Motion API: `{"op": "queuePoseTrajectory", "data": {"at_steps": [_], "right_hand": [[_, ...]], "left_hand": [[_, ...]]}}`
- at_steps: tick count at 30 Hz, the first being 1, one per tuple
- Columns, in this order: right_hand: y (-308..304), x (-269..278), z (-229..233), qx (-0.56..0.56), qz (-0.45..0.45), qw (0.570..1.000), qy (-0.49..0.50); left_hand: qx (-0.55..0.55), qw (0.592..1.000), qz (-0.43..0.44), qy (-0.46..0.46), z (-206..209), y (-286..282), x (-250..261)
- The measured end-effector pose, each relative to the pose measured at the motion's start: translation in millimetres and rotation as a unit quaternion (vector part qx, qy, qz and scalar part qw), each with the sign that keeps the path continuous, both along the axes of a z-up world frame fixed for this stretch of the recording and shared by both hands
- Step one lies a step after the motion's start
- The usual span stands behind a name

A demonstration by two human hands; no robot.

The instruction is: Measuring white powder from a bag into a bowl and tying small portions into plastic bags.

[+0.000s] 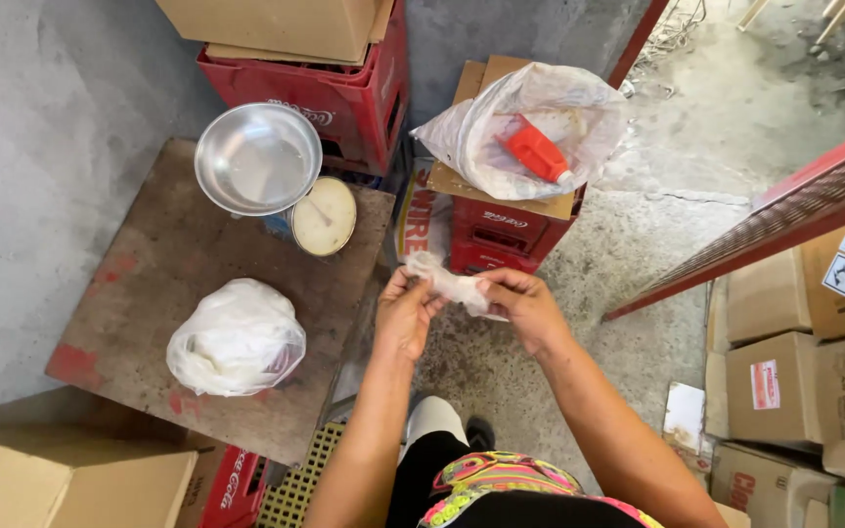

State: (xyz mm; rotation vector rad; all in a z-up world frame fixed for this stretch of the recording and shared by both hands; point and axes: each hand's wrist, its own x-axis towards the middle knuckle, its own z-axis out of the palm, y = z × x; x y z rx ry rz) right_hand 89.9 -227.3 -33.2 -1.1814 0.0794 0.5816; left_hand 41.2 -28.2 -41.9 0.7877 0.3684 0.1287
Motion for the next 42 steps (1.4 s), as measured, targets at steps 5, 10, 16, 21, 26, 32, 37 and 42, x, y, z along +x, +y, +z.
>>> {"op": "queuePoseTrajectory", "data": {"at_steps": [5,10,16,21,26,32,37,42], "right_hand": [[-10.2,44.8,-4.5,0.044,-0.039,0.997,0.049],[-0.3,100.4,-31.4,0.090,-0.064,0.991,0.072],[17.7,158.6,-57.8,0.173,-0.022,0.979,0.103],[54.0,190.9,-54.7,0.145,0.066,0.977,0.139],[82.8,231.4,-56.7,0.006,0.293,0.956,-0.025],[124.3,276.0,-95.4,-0.006,0.424,0.904,-0.062],[141.3,285.5,-66.9,0.009,0.464,0.885,0.042],[156.7,282.1,-98.3,0.058,0.465,0.876,0.113]], "left_hand": [[-0.057,0.996,-0.048,0.045,-26.7,1.2,25.5],[0.078,0.987,-0.130,0.059,-87.4,21.4,60.8],[0.050,0.991,-0.057,0.115,-76.9,52.6,103.6],[-0.158,0.987,0.009,0.010,-48.4,70.8,126.6],[-0.160,0.975,0.152,0.007,-69.1,84.1,144.4],[-0.031,0.951,0.308,0.008,-99.1,68.4,138.6],[-0.047,0.899,0.435,0.026,-85.7,37.9,118.7],[-0.111,0.812,0.572,-0.024,-107.8,17.8,84.6]]}}
